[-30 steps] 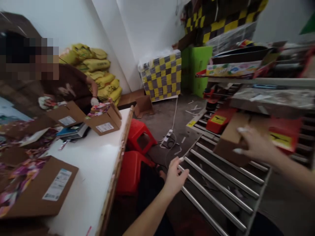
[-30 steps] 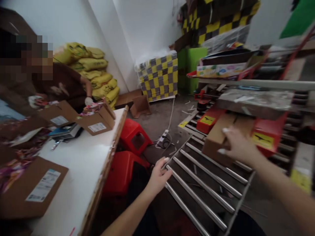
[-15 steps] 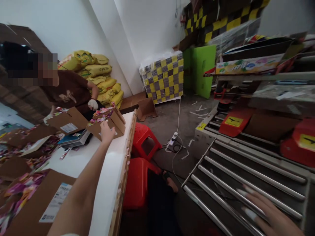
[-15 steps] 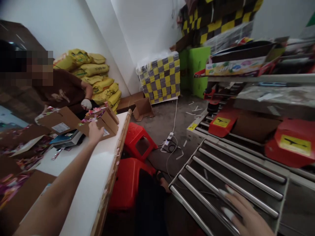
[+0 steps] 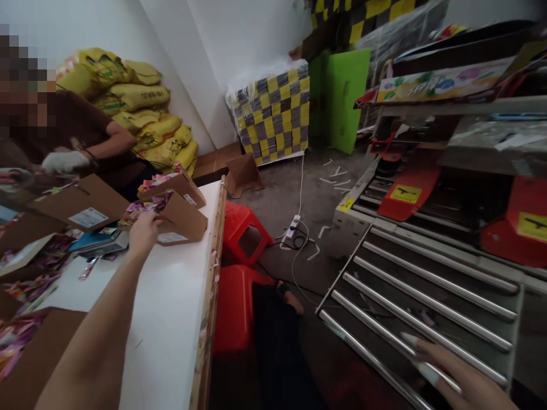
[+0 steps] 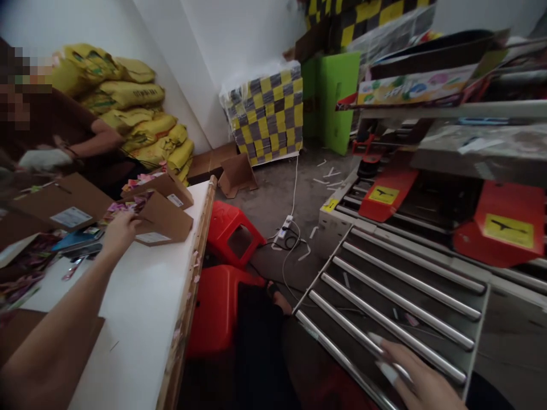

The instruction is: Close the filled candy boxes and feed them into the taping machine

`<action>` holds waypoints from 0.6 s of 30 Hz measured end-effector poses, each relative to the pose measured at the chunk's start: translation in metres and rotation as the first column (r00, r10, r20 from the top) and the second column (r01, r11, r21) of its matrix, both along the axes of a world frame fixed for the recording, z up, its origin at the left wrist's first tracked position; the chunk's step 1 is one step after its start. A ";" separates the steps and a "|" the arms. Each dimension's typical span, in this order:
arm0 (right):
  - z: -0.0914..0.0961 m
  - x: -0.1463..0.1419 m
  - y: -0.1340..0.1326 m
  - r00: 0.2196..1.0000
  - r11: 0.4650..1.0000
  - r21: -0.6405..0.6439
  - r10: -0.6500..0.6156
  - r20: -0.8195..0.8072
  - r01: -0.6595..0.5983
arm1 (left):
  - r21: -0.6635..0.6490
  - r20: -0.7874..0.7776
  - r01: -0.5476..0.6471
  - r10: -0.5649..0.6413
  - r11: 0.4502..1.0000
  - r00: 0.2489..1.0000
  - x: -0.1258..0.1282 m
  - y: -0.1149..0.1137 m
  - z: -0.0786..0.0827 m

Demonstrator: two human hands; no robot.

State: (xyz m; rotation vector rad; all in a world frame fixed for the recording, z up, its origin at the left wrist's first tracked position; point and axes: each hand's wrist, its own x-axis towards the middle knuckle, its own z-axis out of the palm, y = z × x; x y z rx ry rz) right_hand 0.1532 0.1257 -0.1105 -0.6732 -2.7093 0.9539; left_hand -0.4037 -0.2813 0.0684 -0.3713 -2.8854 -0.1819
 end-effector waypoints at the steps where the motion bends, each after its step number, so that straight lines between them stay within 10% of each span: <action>1: 0.010 -0.013 -0.009 0.998 0.997 -0.048 0.058 -0.003 -0.058 | 0.009 -0.025 0.011 -0.011 1.000 1.000 0.013 -0.010 0.004; 8: 0.065 -0.088 -0.078 0.925 0.882 -0.291 0.377 -0.035 -0.371 | 0.100 -0.255 0.028 -0.002 0.995 0.967 0.159 -0.054 0.062; 13: 0.120 -0.112 -0.140 0.843 0.733 -0.419 0.495 -0.212 -0.536 | 0.083 -0.167 0.042 -0.028 0.996 0.986 0.290 -0.032 0.103; 18: 0.196 -0.132 -0.210 0.704 0.609 -0.367 0.528 -0.474 -0.704 | 0.130 -0.152 0.225 -0.205 0.966 0.967 0.377 0.001 0.111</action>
